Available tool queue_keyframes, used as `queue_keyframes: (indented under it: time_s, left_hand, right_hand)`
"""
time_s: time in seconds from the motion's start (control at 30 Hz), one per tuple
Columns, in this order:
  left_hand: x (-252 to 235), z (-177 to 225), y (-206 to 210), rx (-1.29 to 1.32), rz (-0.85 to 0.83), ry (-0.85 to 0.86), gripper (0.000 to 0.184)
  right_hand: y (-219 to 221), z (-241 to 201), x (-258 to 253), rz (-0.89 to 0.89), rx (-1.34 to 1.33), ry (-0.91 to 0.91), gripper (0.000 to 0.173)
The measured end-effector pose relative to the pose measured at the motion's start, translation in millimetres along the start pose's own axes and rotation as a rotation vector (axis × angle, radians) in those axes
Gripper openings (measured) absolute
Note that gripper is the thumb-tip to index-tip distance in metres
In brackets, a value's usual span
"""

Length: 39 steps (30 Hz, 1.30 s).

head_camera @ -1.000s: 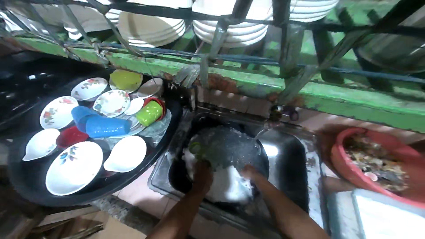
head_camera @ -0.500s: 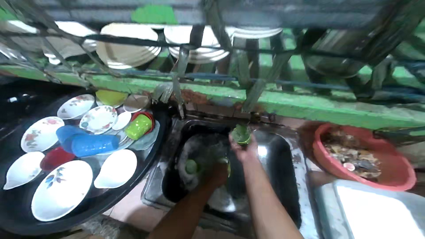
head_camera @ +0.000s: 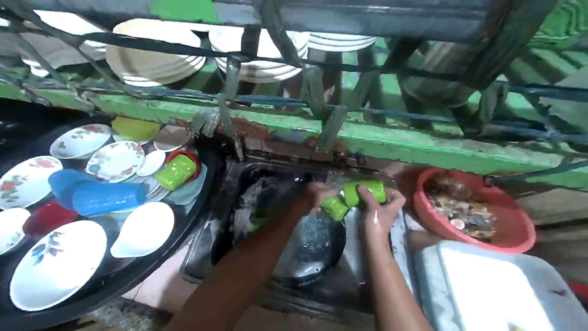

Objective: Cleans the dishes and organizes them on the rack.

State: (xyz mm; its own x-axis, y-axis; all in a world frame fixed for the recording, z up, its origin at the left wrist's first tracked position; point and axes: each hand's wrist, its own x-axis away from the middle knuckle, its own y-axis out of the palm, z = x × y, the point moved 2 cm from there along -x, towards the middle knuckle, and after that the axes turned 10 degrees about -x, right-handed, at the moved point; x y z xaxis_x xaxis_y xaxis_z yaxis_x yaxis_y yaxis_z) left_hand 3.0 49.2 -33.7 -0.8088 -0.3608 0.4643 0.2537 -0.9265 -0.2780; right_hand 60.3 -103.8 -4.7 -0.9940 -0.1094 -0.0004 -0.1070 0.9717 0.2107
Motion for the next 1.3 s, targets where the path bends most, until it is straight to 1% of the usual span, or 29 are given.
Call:
queue_keyframes:
  time_s: [0.07, 0.1, 0.13, 0.17, 0.23, 0.33, 0.4, 0.47, 0.5, 0.53, 0.6, 0.63, 0.67, 0.7, 0.73, 0.77, 0.8, 0.83, 0.87, 0.93, 0.97, 1.03, 1.07, 1.1, 1.13, 1.17, 1.23, 1.27, 1.3]
  left_hand:
    - [10, 19, 2, -0.41, -0.016, 0.186, 0.039]
    - [17, 24, 3, -0.572, 0.0, 0.296, 0.032]
    - [19, 27, 3, -0.657, 0.004, 0.369, 0.03]
    - [19, 24, 2, -0.683, -0.003, 0.382, 0.033]
    - [14, 13, 0, -0.611, 0.012, 0.3, 0.045]
    - [10, 9, -7, -0.469, 0.133, 0.167, 0.044]
    - [16, 12, -11, -0.413, 0.217, 0.127, 0.047]
    - [20, 20, -10, -0.435, 0.201, 0.161, 0.05]
    - [21, 24, -8, -0.496, 0.171, 0.23, 0.05]
    - [22, 27, -6, -0.594, 0.156, 0.36, 0.046]
    - [21, 26, 0, -0.833, 0.183, 0.706, 0.028]
    - [20, 24, 1, -0.948, 0.189, 0.846, 0.022]
    - [21, 24, 1, -1.03, 0.153, 0.91, 0.021]
    - [25, 26, 0, -1.085, 0.09, 0.9, 0.02]
    - [31, 29, -3, -1.106, 0.015, 0.834, 0.02]
    - [40, 34, -8, -1.073, -0.043, 0.73, 0.022]
    - [48, 37, -13, -0.96, -0.061, 0.603, 0.025]
    - [56, 36, -19, -0.773, -0.022, 0.473, 0.03]
    - [60, 30, -25, -0.546, 0.058, 0.377, 0.035]
    - [62, 6, -30, -0.059, 0.252, 0.265, 0.038]
    - [60, -5, -32, 0.12, 0.342, 0.186, 0.04]
    - [56, -25, -41, 0.282, 0.492, 0.035, 0.046]
    - [54, -38, -44, 0.304, 0.523, 0.018, 0.048]
    - [53, -51, -44, 0.283, 0.52, 0.038, 0.046]
    - [54, -60, -43, 0.222, 0.469, 0.081, 0.044]
    - [58, -61, -41, 0.147, 0.386, 0.117, 0.047]
    - [64, -51, -32, -0.01, 0.228, 0.137, 0.064]
    - [66, -43, -29, -0.053, 0.174, 0.143, 0.064]
    - [66, -35, -26, -0.082, 0.137, 0.163, 0.056]
  right_hand:
    - [-20, 10, 2, 0.054, 0.003, 0.092, 0.062]
    - [-27, 17, 2, 0.086, -0.022, 0.151, 0.06]
    - [-31, 25, 1, 0.128, -0.067, 0.214, 0.057]
    - [-35, 34, 4, 0.161, -0.112, 0.286, 0.056]
    - [-39, 47, 9, 0.196, -0.17, 0.412, 0.053]
    - [-37, 68, 8, 0.21, -0.286, 0.534, 0.047]
    - [-35, 84, 10, 0.223, -0.38, 0.658, 0.054]
    - [-30, 93, 16, 0.249, -0.44, 0.781, 0.059]
    - [-26, 96, 20, 0.239, -0.464, 0.833, 0.059]
    - [-21, 100, 24, 0.219, -0.477, 0.869, 0.058]
    - [-8, 109, 30, 0.153, -0.474, 0.926, 0.053]
    - [0, 113, 31, 0.131, -0.48, 0.945, 0.049]
    - [7, 116, 31, 0.099, -0.506, 0.954, 0.044]
    - [16, 117, 29, 0.077, -0.506, 0.947, 0.035]
    - [25, 118, 26, 0.047, -0.505, 0.923, 0.029]
    - [34, 117, 23, 0.005, -0.536, 0.882, 0.032]
    - [41, 112, 20, -0.062, -0.598, 0.84, 0.035]
    - [48, 105, 18, -0.118, -0.635, 0.802, 0.036]
    - [53, 99, 16, -0.143, -0.638, 0.788, 0.04]
    - [59, 93, 12, -0.166, -0.598, 0.8, 0.056]
    - [63, 88, 10, -0.156, -0.591, 0.813, 0.059]
    - [70, 63, 6, -0.131, -0.543, 0.795, 0.053]
    - [73, 51, 5, -0.108, -0.47, 0.736, 0.049]
    - [71, 44, 4, -0.134, -0.447, 0.653, 0.045]
    - [70, 39, 3, -0.154, -0.395, 0.549, 0.04]
    - [69, 33, 3, -0.179, -0.329, 0.458, 0.042]
    - [69, 24, 7, -0.256, -0.242, 0.334, 0.054]
    - [70, 21, 10, -0.309, -0.231, 0.292, 0.059]
    - [70, 18, 15, -0.356, -0.214, 0.256, 0.061]
